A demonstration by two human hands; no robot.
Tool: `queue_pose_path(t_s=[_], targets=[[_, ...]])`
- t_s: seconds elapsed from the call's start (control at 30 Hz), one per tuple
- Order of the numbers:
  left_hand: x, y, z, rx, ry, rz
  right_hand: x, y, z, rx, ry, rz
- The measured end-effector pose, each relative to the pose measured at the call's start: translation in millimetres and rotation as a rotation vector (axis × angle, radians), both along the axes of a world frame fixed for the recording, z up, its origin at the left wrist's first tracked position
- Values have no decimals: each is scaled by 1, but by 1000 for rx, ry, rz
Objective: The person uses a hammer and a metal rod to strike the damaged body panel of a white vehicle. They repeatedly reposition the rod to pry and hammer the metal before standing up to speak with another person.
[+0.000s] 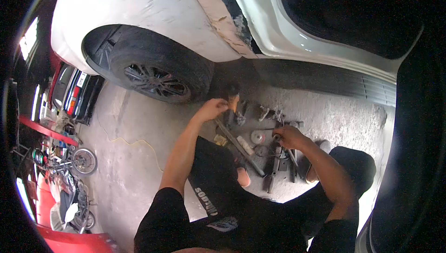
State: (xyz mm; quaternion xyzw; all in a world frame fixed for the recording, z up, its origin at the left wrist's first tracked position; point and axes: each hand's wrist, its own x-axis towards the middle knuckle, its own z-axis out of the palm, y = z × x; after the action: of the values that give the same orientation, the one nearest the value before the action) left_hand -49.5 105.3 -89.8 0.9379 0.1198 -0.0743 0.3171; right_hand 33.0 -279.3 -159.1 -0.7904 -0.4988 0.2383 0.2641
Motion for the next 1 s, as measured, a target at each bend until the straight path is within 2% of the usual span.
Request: queue_pose_path(t_s=[0.07,0.27,0.33,0.4,0.47,0.57,0.6,0.63,0.7,0.77,1.0], targets=[[-2,1,1,7,11,-33,7,4,-11,-45,56,-41],[-3,1,2,-74,-6,-56,9,0,-24,91,249,-116],[-3,-9,9,-85,-41,-7,5,-2,-21,31,136,-176],[-3,-10,9,-97,-76,46,5,1,-14,-12,86,-134],[-1,-7,3,-64,-120,6,4,2,4,-100,27,-86],[1,-8,7,-74,-131,9,8,-6,-10,-50,-132,-41],[3,-5,0,-83,-143,15,9,-3,0,-113,-4,-53],[4,-1,-6,-111,-147,-1,11,-4,1,-121,-17,-48],[6,0,-8,-148,-164,-16,13,-8,-5,-25,103,-69],[0,-8,8,-70,-132,-7,17,-10,-9,-30,44,-40],[-1,4,-5,-128,-103,-5,15,-2,-9,-43,181,-158]])
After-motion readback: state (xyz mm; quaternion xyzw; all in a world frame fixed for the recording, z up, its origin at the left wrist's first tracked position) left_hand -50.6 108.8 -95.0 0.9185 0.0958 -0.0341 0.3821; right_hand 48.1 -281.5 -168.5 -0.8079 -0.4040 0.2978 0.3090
